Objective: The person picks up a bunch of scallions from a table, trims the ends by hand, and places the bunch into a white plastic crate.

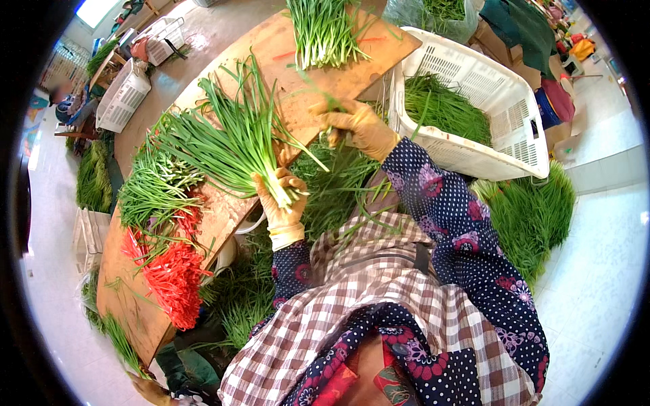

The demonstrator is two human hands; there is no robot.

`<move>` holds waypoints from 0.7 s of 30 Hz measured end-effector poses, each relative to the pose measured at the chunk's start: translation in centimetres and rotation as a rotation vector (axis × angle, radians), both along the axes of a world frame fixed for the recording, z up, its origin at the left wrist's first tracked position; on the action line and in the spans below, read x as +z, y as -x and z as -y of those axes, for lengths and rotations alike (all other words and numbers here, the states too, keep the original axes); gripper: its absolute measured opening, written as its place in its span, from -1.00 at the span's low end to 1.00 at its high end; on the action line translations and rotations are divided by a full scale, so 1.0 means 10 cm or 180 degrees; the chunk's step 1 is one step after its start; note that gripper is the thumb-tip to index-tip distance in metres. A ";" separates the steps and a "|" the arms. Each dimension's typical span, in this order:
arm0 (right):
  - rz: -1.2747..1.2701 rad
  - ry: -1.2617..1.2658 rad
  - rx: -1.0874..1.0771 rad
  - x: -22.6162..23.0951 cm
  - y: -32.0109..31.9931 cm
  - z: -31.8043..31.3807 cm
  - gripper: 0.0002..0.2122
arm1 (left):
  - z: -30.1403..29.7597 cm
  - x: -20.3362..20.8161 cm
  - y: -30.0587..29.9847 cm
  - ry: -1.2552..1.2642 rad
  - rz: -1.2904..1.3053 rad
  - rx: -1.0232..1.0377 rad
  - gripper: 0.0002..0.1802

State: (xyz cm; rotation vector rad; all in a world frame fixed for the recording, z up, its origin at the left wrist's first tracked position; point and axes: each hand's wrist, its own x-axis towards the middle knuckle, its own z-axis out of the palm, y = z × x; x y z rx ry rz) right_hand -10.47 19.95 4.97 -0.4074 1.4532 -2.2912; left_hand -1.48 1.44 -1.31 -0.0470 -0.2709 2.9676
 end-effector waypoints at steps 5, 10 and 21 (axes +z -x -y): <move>0.1080 -0.1603 0.0223 -0.71 -0.25 -0.17 -0.73 | 0.12 -0.11 -0.05 -0.0178 -0.0570 0.0114 -0.44; -0.1698 -0.5756 0.1057 -0.80 -0.27 -0.13 -0.58 | 0.06 -0.04 -0.04 0.0228 -0.0378 0.0262 -0.55; 0.0263 -0.1891 0.0962 -0.20 -0.13 0.32 -0.62 | 0.03 -0.02 0.01 0.1003 0.0642 0.0249 -0.52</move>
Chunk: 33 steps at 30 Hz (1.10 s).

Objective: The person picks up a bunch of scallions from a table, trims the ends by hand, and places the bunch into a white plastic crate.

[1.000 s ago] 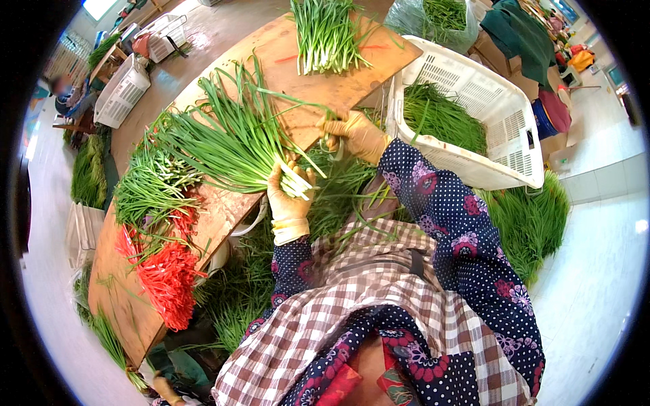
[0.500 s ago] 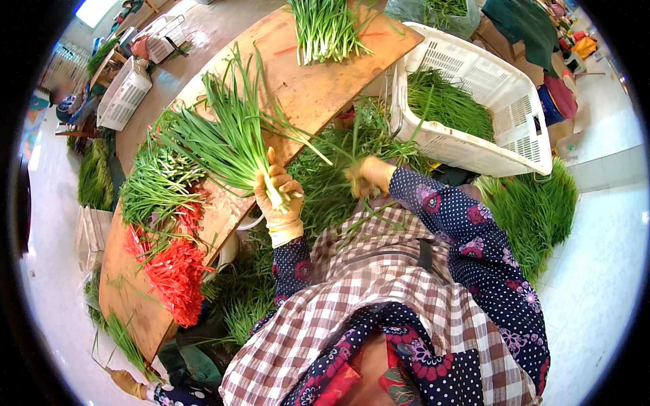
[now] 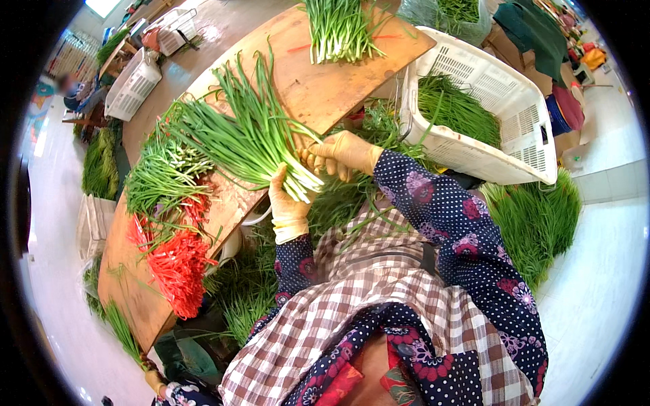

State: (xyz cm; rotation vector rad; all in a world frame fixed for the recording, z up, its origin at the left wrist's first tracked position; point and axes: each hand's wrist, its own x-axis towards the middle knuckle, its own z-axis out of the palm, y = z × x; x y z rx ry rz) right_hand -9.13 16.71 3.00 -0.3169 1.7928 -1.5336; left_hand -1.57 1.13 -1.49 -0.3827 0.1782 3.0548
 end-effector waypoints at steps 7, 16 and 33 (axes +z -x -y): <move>-0.0434 -0.0829 0.0991 0.05 -0.05 0.15 -0.54 | 0.00 0.00 -0.01 0.0028 -0.0330 -0.0253 -0.46; -0.0634 -0.0969 0.0887 0.23 -0.15 0.18 -0.62 | 0.00 -0.04 0.01 0.0302 -0.0148 -0.0345 -0.53; -0.3861 -0.0226 0.0693 -0.30 0.19 0.11 -0.72 | -0.01 0.04 -0.07 0.0129 0.0011 -0.0367 -0.65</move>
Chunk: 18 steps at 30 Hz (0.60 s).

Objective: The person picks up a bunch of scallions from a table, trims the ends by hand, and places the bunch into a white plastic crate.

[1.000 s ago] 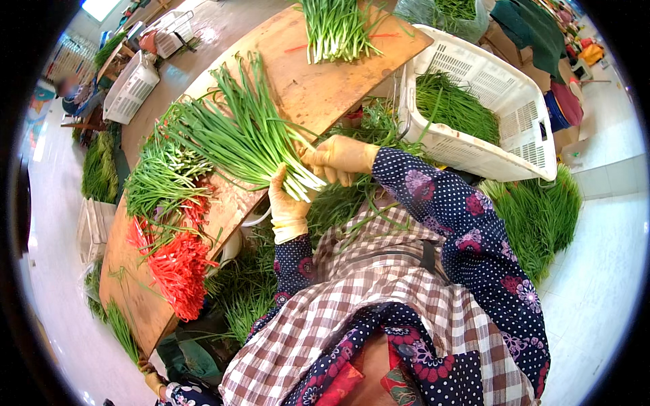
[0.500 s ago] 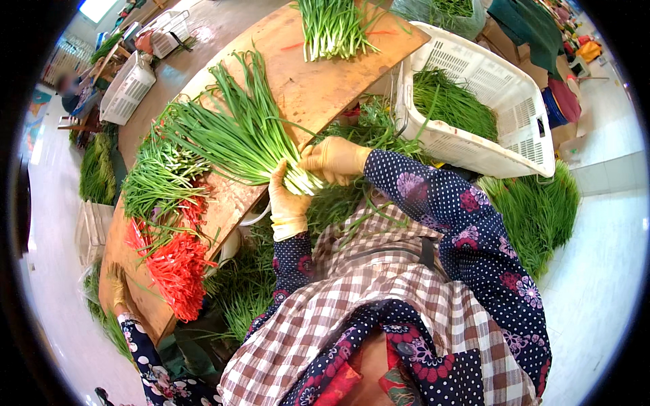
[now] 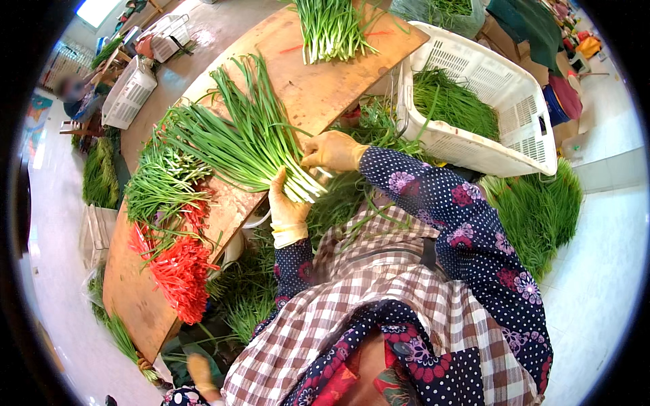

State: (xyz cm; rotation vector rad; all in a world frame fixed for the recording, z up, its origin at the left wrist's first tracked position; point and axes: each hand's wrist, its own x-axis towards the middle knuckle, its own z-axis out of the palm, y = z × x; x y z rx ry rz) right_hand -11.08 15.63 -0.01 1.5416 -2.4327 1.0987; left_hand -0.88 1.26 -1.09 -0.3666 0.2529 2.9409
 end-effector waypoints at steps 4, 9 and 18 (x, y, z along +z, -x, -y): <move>0.2863 -0.0476 -0.0914 0.39 -0.16 0.12 -0.70 | 0.05 -0.05 -0.03 0.0124 -0.0179 0.0081 -0.65; 0.3606 0.0121 -0.0762 0.21 -0.15 0.29 -0.77 | 0.01 -0.04 -0.03 0.0046 -0.0126 0.0135 -0.68; 0.3502 0.1316 -0.1176 0.42 -0.34 -0.05 -0.76 | -0.02 0.05 0.03 -0.0246 -0.0216 0.0066 -0.65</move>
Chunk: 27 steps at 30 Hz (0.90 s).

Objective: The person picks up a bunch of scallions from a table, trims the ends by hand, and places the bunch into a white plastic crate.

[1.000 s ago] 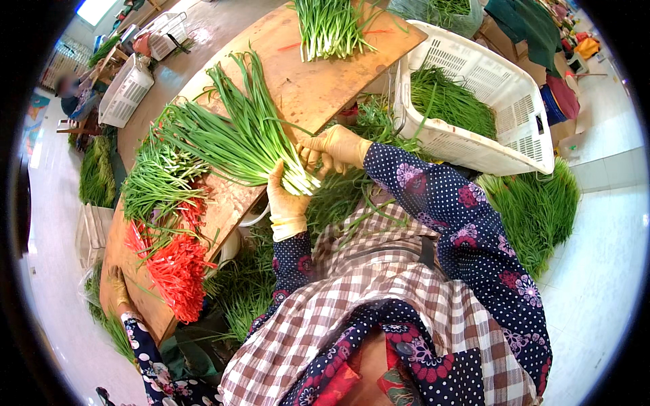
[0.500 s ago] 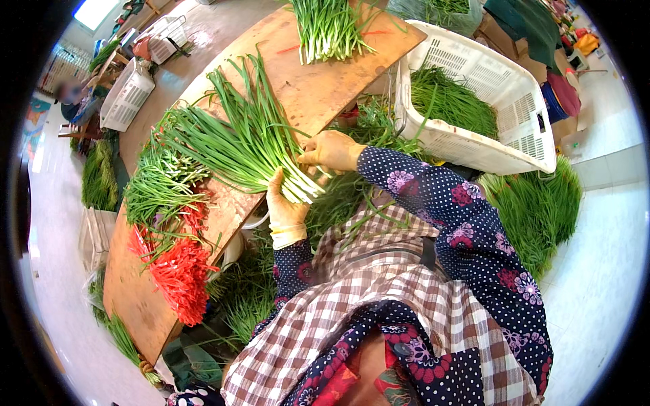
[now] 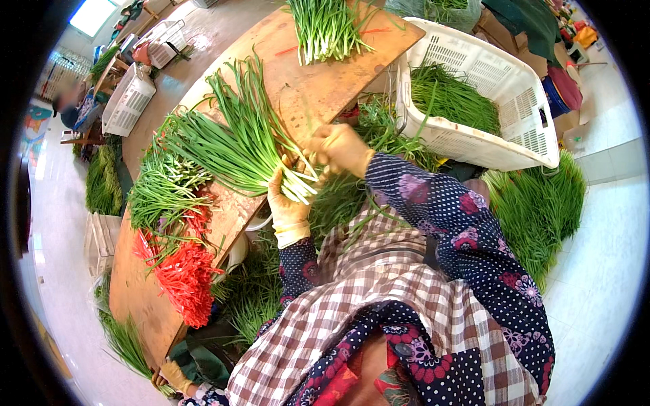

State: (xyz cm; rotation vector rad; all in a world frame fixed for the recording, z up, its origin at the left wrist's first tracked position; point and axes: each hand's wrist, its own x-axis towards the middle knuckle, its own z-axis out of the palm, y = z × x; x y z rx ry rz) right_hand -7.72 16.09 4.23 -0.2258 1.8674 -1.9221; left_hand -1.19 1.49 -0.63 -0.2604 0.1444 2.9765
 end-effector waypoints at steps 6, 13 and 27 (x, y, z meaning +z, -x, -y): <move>0.0063 0.0382 -0.0663 -0.07 0.16 -0.39 -0.73 | 0.06 -0.11 -0.03 -0.0009 0.0119 0.0100 -0.67; -0.0167 -0.2378 0.0870 -0.37 0.03 -0.33 -0.61 | 0.08 -0.02 -0.07 0.0080 0.0007 0.0044 -0.59; 0.0550 -0.0203 0.0803 -0.28 0.07 0.34 -0.70 | 0.28 -0.08 -0.16 0.0143 0.0503 -0.0138 -0.80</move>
